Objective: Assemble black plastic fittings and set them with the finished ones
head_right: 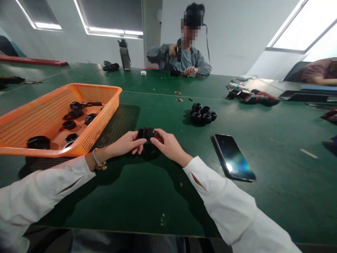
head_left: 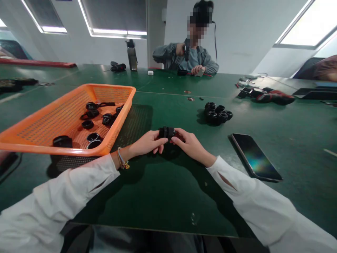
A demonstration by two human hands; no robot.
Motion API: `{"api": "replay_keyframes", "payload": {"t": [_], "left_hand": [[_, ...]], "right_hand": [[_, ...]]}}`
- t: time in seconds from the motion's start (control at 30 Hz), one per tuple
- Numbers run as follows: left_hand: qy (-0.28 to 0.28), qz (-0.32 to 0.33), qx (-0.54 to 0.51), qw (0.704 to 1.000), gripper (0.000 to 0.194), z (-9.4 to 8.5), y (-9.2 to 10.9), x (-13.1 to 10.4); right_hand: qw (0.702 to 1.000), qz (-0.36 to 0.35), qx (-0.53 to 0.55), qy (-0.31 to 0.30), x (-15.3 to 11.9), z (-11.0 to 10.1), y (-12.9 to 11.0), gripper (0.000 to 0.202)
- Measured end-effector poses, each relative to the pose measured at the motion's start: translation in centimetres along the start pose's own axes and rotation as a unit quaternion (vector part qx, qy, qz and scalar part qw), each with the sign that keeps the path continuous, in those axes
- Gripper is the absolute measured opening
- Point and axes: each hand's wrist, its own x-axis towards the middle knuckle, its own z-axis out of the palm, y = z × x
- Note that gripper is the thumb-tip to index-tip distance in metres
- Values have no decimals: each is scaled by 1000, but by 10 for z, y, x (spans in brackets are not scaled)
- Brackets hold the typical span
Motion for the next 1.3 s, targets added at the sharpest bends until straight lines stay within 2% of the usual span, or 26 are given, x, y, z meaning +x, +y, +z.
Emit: {"api": "replay_keyframes", "payload": {"t": [1.3], "left_hand": [[4,-3,-2,1000,17,1,0,0]], "right_hand": [[1000,2,11,-9,0,0,1,26]]}}
